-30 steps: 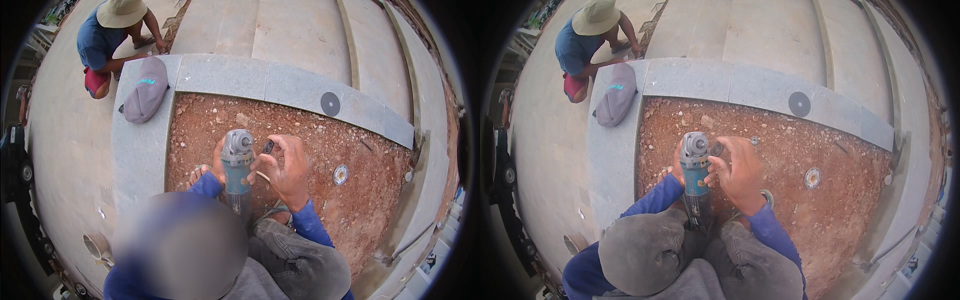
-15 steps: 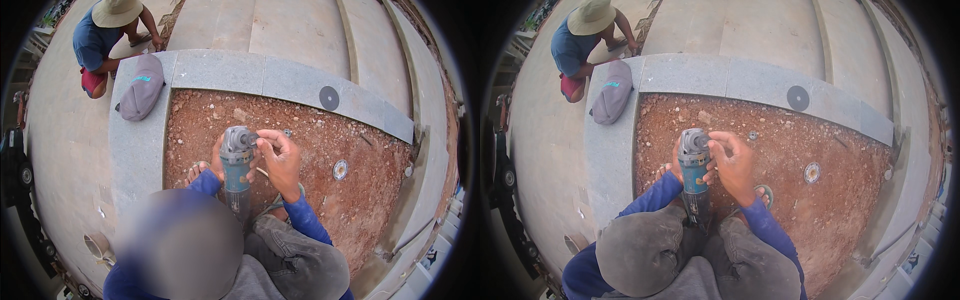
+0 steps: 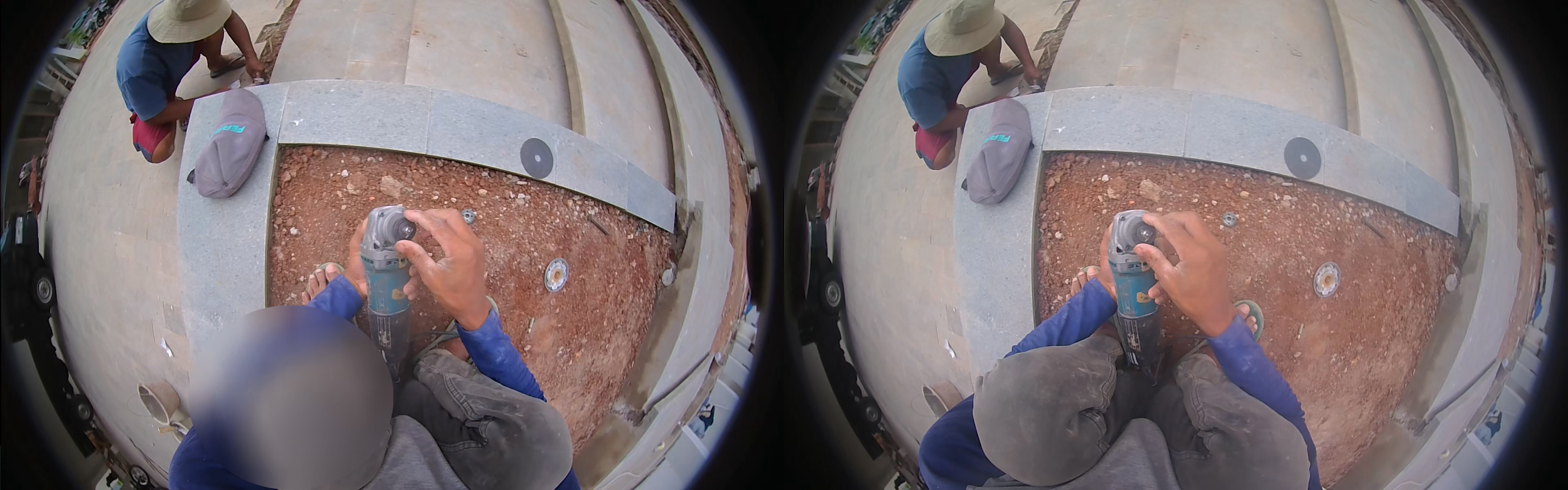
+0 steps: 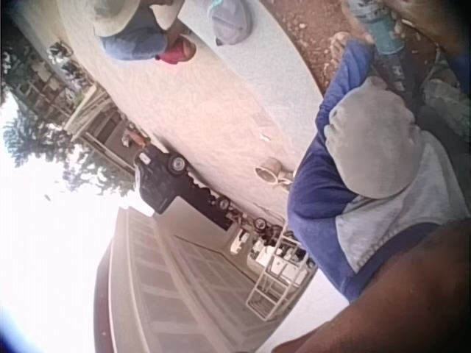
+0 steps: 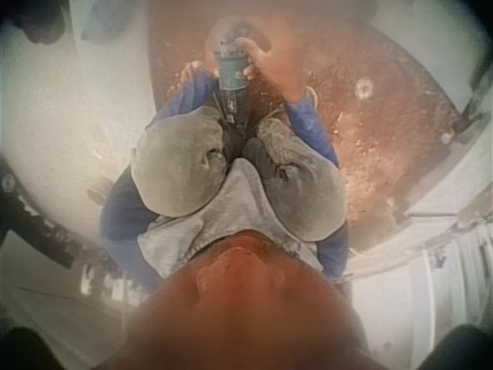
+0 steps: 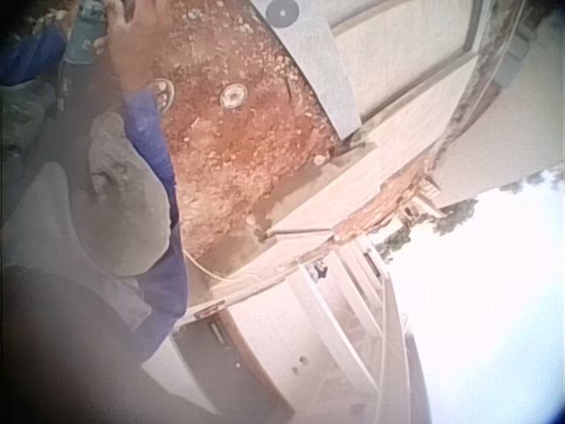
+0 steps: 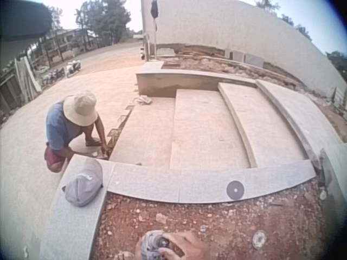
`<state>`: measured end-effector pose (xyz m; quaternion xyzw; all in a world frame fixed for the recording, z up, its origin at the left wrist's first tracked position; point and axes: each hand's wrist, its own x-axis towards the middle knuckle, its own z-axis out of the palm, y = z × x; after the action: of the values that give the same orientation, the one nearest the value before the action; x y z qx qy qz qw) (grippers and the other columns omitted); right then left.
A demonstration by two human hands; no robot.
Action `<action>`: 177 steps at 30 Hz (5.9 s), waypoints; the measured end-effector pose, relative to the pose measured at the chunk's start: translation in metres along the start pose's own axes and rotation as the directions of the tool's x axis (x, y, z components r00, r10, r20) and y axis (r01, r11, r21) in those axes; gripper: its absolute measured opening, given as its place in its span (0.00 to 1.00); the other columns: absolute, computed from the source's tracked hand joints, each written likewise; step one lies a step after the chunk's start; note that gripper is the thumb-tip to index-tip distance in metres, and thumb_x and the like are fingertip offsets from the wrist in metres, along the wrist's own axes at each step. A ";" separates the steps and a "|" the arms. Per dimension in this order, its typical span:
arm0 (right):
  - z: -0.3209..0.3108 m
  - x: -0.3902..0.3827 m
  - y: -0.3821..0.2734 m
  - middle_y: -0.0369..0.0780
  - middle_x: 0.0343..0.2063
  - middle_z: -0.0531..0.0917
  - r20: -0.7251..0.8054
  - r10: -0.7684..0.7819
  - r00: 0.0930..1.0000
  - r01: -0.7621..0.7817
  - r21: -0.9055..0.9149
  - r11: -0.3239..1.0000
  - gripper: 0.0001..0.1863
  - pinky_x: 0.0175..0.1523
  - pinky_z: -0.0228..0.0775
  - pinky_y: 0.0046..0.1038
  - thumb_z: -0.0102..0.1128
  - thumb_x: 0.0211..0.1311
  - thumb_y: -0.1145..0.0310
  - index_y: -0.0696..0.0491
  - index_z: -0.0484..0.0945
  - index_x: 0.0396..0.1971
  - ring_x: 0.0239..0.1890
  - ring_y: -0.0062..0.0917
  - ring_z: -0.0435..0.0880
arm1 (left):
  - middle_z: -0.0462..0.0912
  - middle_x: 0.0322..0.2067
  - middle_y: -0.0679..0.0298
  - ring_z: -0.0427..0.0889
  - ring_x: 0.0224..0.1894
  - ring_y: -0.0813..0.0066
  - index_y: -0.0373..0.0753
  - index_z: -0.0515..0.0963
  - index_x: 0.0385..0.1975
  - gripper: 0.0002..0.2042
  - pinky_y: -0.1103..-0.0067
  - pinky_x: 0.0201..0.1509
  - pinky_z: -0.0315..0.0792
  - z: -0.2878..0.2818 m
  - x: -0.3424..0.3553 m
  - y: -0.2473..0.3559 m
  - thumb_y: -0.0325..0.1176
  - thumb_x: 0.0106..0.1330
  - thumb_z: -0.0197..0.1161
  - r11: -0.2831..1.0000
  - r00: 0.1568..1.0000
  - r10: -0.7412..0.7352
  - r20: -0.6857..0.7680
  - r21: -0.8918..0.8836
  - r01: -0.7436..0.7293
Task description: The person uses an angle grinder to smooth the edges of installed floor tiles. They first adjust the grinder's blade and then proceed to grind along the seams and edges of the tiles, creating a fine dust. Another worker is visible in the background performing related tasks.
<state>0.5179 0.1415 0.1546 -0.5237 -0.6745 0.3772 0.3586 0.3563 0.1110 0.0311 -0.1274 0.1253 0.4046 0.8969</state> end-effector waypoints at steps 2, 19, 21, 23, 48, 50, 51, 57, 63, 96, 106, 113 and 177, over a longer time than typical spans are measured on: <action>0.002 -0.001 0.002 0.43 0.42 0.83 -0.008 0.013 1.000 -0.013 -0.013 1.000 0.21 0.42 0.78 0.33 0.75 0.53 0.70 0.55 0.84 0.49 0.39 0.33 0.85 | 0.82 0.37 0.45 0.84 0.31 0.47 0.43 0.75 0.60 0.44 0.54 0.33 0.81 -0.001 0.000 -0.001 0.78 0.63 0.42 1.000 1.000 0.002 -0.011 -0.023 -0.002; 0.002 -0.005 0.022 0.42 0.41 0.81 -0.030 -0.093 0.995 0.092 -0.029 0.995 0.25 0.43 0.79 0.32 0.73 0.57 0.64 0.54 0.82 0.55 0.38 0.31 0.84 | 0.80 0.37 0.54 0.81 0.27 0.58 0.44 0.74 0.58 0.43 0.62 0.30 0.78 0.007 0.011 -0.001 0.78 0.63 0.37 0.956 0.980 -0.098 0.174 0.290 0.044; -0.006 -0.005 0.017 0.41 0.41 0.80 -0.023 -0.007 1.000 0.008 0.040 0.999 0.27 0.42 0.78 0.32 0.73 0.58 0.61 0.54 0.80 0.57 0.37 0.29 0.84 | 0.77 0.34 0.55 0.80 0.24 0.58 0.42 0.73 0.54 0.42 0.62 0.29 0.76 0.001 0.004 -0.002 0.77 0.63 0.39 0.966 0.985 -0.102 0.136 0.250 0.065; -0.022 -0.018 0.031 0.40 0.39 0.80 -0.108 0.048 0.993 -0.038 0.088 0.995 0.29 0.41 0.78 0.31 0.73 0.59 0.57 0.51 0.79 0.58 0.35 0.27 0.82 | 0.74 0.34 0.56 0.80 0.26 0.58 0.39 0.72 0.50 0.39 0.60 0.31 0.76 0.010 0.000 -0.011 0.74 0.64 0.44 0.992 0.989 -0.109 0.098 0.080 0.102; -0.155 -0.121 0.155 0.42 0.45 0.86 -0.678 0.628 0.381 -0.315 0.543 0.778 0.17 0.43 0.80 0.27 0.64 0.71 0.65 0.59 0.74 0.52 0.41 0.24 0.86 | 0.71 0.39 0.56 0.84 0.37 0.56 0.34 0.67 0.52 0.32 0.58 0.46 0.78 -0.006 0.004 -0.001 0.57 0.64 0.65 0.989 0.918 -0.150 0.368 0.054 0.140; -0.139 -0.090 0.117 0.41 0.44 0.86 -0.559 0.615 0.556 -0.276 0.575 0.771 0.17 0.42 0.81 0.26 0.64 0.71 0.64 0.58 0.73 0.51 0.40 0.22 0.86 | 0.71 0.39 0.56 0.84 0.38 0.57 0.34 0.66 0.52 0.33 0.59 0.46 0.79 -0.011 0.006 -0.001 0.58 0.62 0.67 0.985 0.905 -0.169 0.391 0.047 0.164; -0.126 -0.075 0.099 0.40 0.42 0.86 -0.480 0.601 0.640 -0.240 0.617 0.749 0.17 0.41 0.81 0.24 0.64 0.71 0.63 0.57 0.74 0.50 0.40 0.20 0.86 | 0.71 0.38 0.57 0.85 0.37 0.57 0.34 0.66 0.52 0.33 0.60 0.44 0.79 -0.008 0.007 -0.002 0.57 0.62 0.68 0.985 0.905 -0.172 0.388 0.051 0.165; -0.034 -0.020 0.035 0.37 0.32 0.87 0.108 0.410 0.906 -0.364 0.694 0.621 0.16 0.32 0.80 0.20 0.65 0.70 0.61 0.57 0.73 0.47 0.32 0.15 0.85 | 0.74 0.31 0.53 0.81 0.25 0.55 0.35 0.72 0.49 0.41 0.58 0.33 0.79 0.008 -0.005 -0.009 0.74 0.65 0.41 0.992 0.989 -0.122 0.088 0.038 0.119; -0.005 -0.004 0.008 0.39 0.28 0.86 0.295 0.421 0.858 -0.505 0.637 0.583 0.16 0.19 0.77 0.22 0.63 0.71 0.64 0.59 0.72 0.48 0.21 0.17 0.82 | 0.74 0.31 0.59 0.79 0.22 0.59 0.40 0.74 0.45 0.26 0.61 0.29 0.74 0.006 -0.010 -0.003 0.62 0.70 0.52 0.977 0.991 -0.132 0.035 0.172 0.124; -0.034 -0.037 0.167 0.41 0.34 0.79 -0.253 0.308 0.917 -0.392 -0.424 0.817 0.17 0.45 0.74 0.41 0.70 0.59 0.69 0.48 0.81 0.48 0.38 0.39 0.82 | 0.71 0.38 0.59 0.84 0.36 0.58 0.36 0.63 0.49 0.37 0.60 0.46 0.79 -0.013 -0.003 -0.008 0.47 0.47 0.81 0.993 0.887 -0.108 0.449 0.006 0.117; -0.015 -0.027 0.197 0.41 0.35 0.81 -0.202 0.197 0.959 -0.274 -0.511 0.814 0.11 0.41 0.76 0.39 0.70 0.56 0.69 0.51 0.81 0.39 0.38 0.39 0.84 | 0.70 0.38 0.56 0.84 0.34 0.55 0.35 0.64 0.48 0.27 0.57 0.44 0.78 -0.012 -0.006 -0.009 0.49 0.65 0.68 0.996 0.912 -0.070 0.405 -0.015 0.083; -0.020 -0.019 0.096 0.41 0.40 0.86 -0.346 -0.147 0.927 0.078 -0.205 0.976 0.12 0.39 0.78 0.33 0.71 0.51 0.79 0.53 0.79 0.34 0.37 0.35 0.86 | 0.70 0.39 0.58 0.84 0.36 0.58 0.35 0.64 0.49 0.30 0.60 0.45 0.79 -0.017 -0.006 0.001 0.45 0.57 0.75 0.989 0.924 -0.146 0.353 0.020 0.149; -0.011 0.018 -0.025 0.38 0.29 0.80 0.037 -0.220 0.975 0.221 -0.309 0.925 0.26 0.36 0.73 0.32 0.82 0.40 0.54 0.55 0.85 0.37 0.32 0.31 0.80 | 0.77 0.27 0.46 0.79 0.21 0.45 0.45 0.74 0.56 0.37 0.57 0.24 0.75 0.036 -0.010 0.006 0.71 0.68 0.35 0.997 0.975 -0.072 -0.212 -0.017 0.070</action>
<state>0.5135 0.1566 0.1836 -0.4941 -0.7803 0.2240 0.3111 0.3497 0.1203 0.0674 -0.1783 0.2138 0.3570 0.8916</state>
